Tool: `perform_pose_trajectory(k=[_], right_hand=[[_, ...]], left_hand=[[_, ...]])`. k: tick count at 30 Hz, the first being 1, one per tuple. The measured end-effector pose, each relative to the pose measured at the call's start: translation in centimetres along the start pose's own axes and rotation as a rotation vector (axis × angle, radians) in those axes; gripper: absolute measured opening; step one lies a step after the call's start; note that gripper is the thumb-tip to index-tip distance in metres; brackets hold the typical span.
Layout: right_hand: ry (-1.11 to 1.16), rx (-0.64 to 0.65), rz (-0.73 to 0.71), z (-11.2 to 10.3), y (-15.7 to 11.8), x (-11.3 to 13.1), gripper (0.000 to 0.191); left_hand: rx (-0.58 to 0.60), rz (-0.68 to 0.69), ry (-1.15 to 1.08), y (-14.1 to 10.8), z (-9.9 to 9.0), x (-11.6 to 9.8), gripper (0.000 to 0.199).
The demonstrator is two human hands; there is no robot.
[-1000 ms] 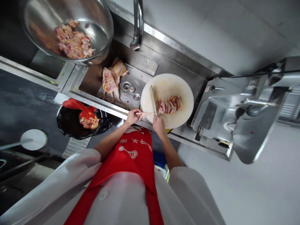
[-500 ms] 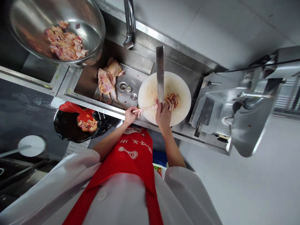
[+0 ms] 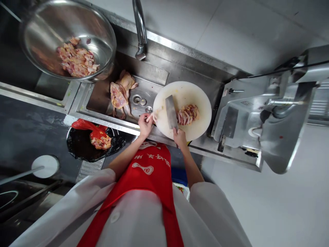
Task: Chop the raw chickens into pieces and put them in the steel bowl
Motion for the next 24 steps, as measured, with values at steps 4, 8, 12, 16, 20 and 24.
perform_pose_trajectory(k=[4, 8, 12, 16, 20, 24], right_hand=[[0.087, -0.042, 0.083, -0.8, 0.9, -1.4, 0.048], [0.047, -0.051, 0.034, -1.4, 1.2, -0.7, 0.045], [0.041, -0.046, 0.035, -1.9, 1.4, -0.6, 0.044], [0.083, 0.006, 0.087, -1.7, 1.1, -1.1, 0.051], [0.015, -0.047, 0.028, -2.1, 0.9, -0.3, 0.047], [-0.116, -0.111, -0.073, -2.4, 0.5, 1.9, 0.044]], left_hand=[[0.371, 0.209, 0.168, -2.0, 5.1, -2.6, 0.016], [0.705, 0.497, 0.415, -1.7, 8.9, -3.9, 0.026], [0.942, 0.774, 0.546, -0.7, 11.3, -4.9, 0.031], [0.866, 0.744, 0.628, 1.1, 8.6, -4.2, 0.018], [0.723, 0.546, 0.568, 0.9, 2.8, -2.1, 0.029], [0.537, 0.419, 0.402, -0.6, -1.1, -1.1, 0.027]])
Point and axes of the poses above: each hand's wrist, its own y-axis towards the middle knuckle, its own z-axis out of the palm, x = y × z, the point moved 9 cm from there along y, towards the middle knuckle, and after that the axes turned 12 degrees about -x, right-handed, at the moved point
